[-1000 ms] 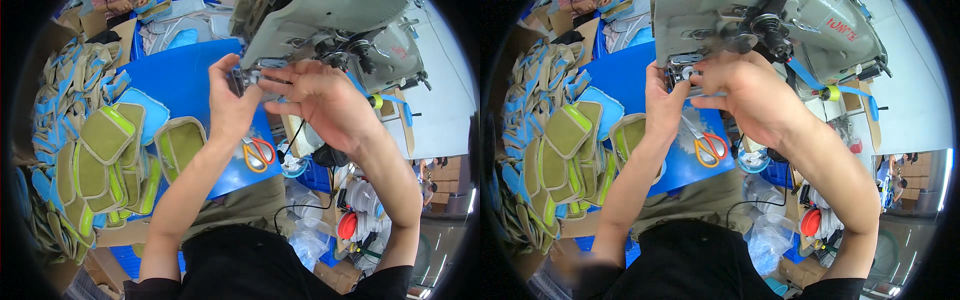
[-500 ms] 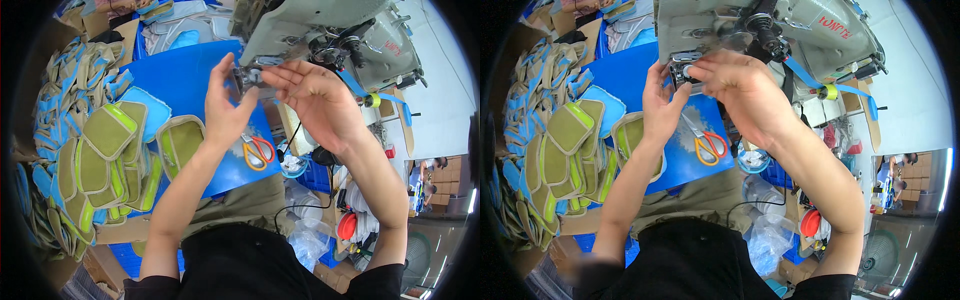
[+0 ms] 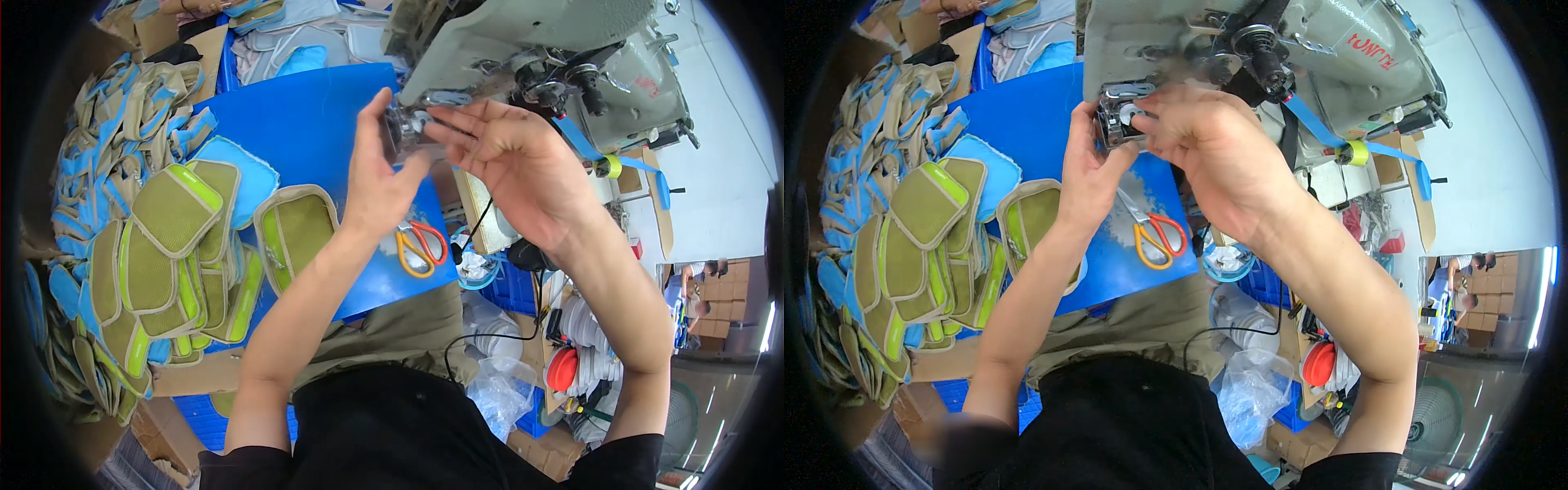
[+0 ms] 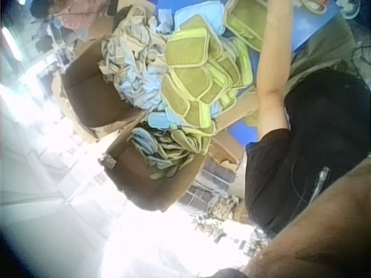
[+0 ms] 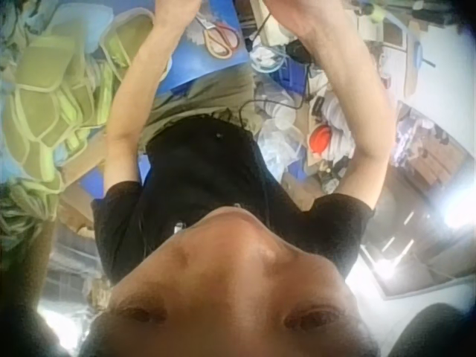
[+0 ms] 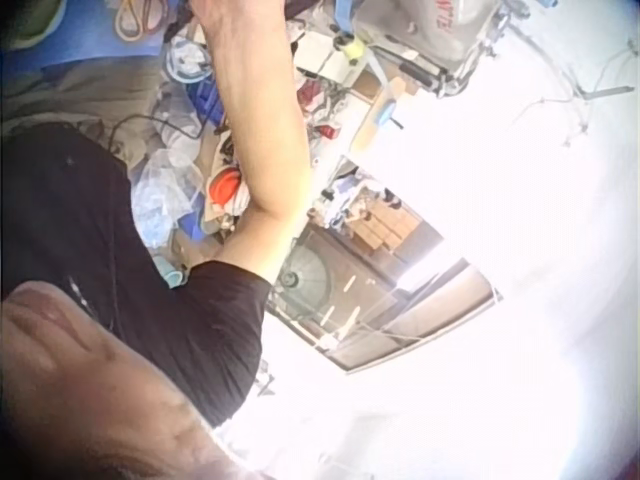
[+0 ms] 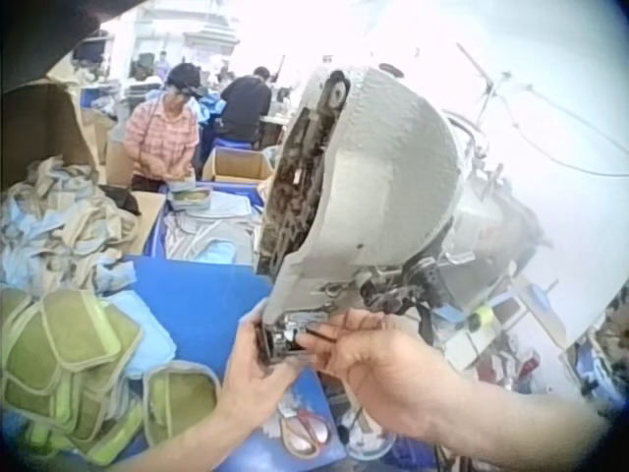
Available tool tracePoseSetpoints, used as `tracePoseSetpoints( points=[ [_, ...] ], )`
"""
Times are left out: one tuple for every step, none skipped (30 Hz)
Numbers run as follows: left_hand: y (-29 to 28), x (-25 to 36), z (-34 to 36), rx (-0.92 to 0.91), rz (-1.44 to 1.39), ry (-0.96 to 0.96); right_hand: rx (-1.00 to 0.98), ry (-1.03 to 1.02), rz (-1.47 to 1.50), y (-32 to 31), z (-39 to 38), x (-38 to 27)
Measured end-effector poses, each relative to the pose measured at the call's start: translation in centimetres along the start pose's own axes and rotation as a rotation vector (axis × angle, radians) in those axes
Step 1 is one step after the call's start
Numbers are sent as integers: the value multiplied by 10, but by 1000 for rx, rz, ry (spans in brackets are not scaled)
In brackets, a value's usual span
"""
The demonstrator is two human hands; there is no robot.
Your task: The person sews blue and beige fabric pouches using an industrial sewing machine. They align the fabric edges, guide the pouch under the needle, and trim excess threads with scissors. The person repeats this process for multiple pouches, handling them one at a time.
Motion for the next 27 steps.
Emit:
tracePoseSetpoints(
  points=[
    [0,-1,0,5,25,1,17,-4,17,-2,-1,2],
    [-1,-2,0,10,50,2,16,-34,55,-4,-2,1],
    [-1,-3,0,15,74,3,15,-64,92,-7,-3,1],
    [1,-1,-1,6,53,6,14,-94,129,-9,-5,-1],
    [3,2,-2,-3,32,10,32,-100,96,-10,-5,-2],
    [3,5,-2,-11,17,18,46,-109,68,-8,-3,-4],
    [0,6,-2,-3,11,25,59,-117,40,-8,-2,-5],
    [-5,7,-3,6,6,32,66,-170,-165,-9,-4,-11],
    [-10,6,-4,17,-2,39,71,-220,-373,-11,-8,-15],
    [-16,9,-4,58,54,85,75,-270,-582,-11,-10,-19],
    [-22,12,-3,100,110,132,66,-411,-811,-3,-12,-29],
    [-26,17,-3,135,168,175,62,-551,-1034,5,-16,-36],
    [-27,20,-3,145,182,191,57,-692,-1258,14,-19,-39],
    [-28,25,-3,155,195,208,82,-774,-1356,13,-17,-39],
    [-29,31,-2,168,209,226,109,-791,-1446,16,-16,-38],
    [-31,33,-2,178,215,229,138,-806,-1537,20,-15,-37],
    [-32,36,-2,189,221,231,167,-821,-1628,23,-14,-36],
    [-33,37,-3,199,227,233,178,-810,-1661,25,-12,-35],
    [-34,39,-3,201,236,257,188,-797,-1695,26,-9,-34],
    [-36,40,-3,203,245,280,199,-785,-1728,27,-6,-33],
    [-37,41,-4,206,253,303,196,-809,-1720,30,-5,-31],
    [-38,40,-4,216,261,301,192,-834,-1711,33,-3,-29],
    [-39,41,-5,227,268,300,189,-858,-1702,35,-1,-27],
    [-40,40,-5,238,272,297,199,-873,-1691,34,1,-26],
    [-41,40,-5,244,294,289,209,-888,-1680,33,3,-25],
    [-42,39,-5,251,316,282,218,-902,-1668,32,4,-24],
    [-43,39,-5,258,339,275,237,-927,-1679,33,3,-22]
  ],
)
Point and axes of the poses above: each hand's wrist, its own z-axis towards the middle knuckle, its own y-axis out of the palm, x = y × z, the point moved 10 cm from there along z, towards the middle knuckle, and after that the axes turned 2 degrees about -y, right-handed, at the moved point
